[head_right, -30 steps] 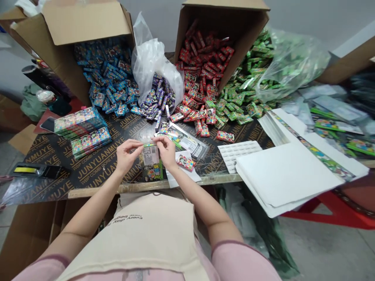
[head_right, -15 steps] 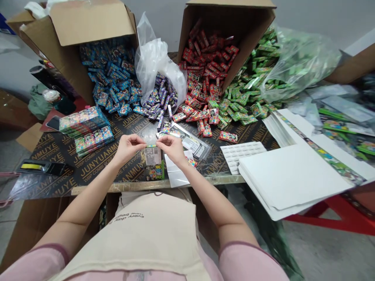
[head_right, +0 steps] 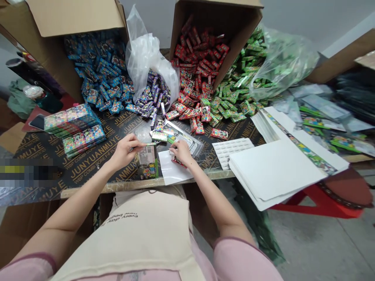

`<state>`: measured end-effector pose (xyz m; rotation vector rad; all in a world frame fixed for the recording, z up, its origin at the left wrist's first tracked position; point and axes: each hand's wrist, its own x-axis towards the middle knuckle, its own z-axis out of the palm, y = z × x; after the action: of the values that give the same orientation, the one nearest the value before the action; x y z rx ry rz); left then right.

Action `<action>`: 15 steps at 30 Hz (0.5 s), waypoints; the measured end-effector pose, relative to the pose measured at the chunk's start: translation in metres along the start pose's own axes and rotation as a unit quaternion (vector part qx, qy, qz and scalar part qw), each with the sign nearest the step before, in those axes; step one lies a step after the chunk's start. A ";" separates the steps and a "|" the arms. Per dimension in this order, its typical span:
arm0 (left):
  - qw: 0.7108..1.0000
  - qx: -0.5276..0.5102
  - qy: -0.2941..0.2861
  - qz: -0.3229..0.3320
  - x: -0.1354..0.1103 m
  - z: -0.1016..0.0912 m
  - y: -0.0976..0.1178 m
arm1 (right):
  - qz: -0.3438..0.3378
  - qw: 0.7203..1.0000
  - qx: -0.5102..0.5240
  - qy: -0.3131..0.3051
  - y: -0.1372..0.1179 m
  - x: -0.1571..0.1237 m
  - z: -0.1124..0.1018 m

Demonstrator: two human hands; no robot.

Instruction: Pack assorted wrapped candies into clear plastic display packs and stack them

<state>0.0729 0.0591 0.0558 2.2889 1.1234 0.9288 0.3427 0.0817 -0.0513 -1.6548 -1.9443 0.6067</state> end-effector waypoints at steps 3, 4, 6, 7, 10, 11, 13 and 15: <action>1.000 -0.014 0.011 -0.003 0.000 0.001 0.001 | -0.018 0.999 -0.046 -0.014 0.009 -0.006 0.013; 1.000 -0.017 0.014 -0.004 0.000 0.001 0.002 | -0.022 0.998 -0.050 -0.013 0.008 -0.007 0.015; 1.000 -0.023 0.019 -0.008 -0.001 0.001 0.002 | -0.026 0.999 -0.041 -0.012 0.004 -0.010 0.019; 0.999 -0.024 0.020 -0.011 -0.001 0.002 0.002 | -0.029 0.999 -0.029 -0.013 0.002 -0.011 0.019; 0.999 -0.024 0.030 -0.018 -0.003 0.004 0.002 | -0.030 0.999 0.021 -0.022 -0.004 -0.015 0.019; 0.999 -0.025 0.036 -0.018 -0.003 0.005 0.002 | -0.027 0.999 0.033 -0.026 -0.005 -0.016 0.018; 0.998 -0.026 0.047 -0.015 -0.004 0.007 0.002 | -0.017 0.999 0.042 -0.029 -0.005 -0.018 0.017; 0.998 -0.025 0.058 -0.013 -0.005 0.009 0.002 | 0.015 0.996 0.077 -0.035 -0.006 -0.017 0.013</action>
<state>0.0779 0.0527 0.0491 2.2003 1.1607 1.0786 0.3322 0.0635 -0.0586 -1.5892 -1.8741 0.8149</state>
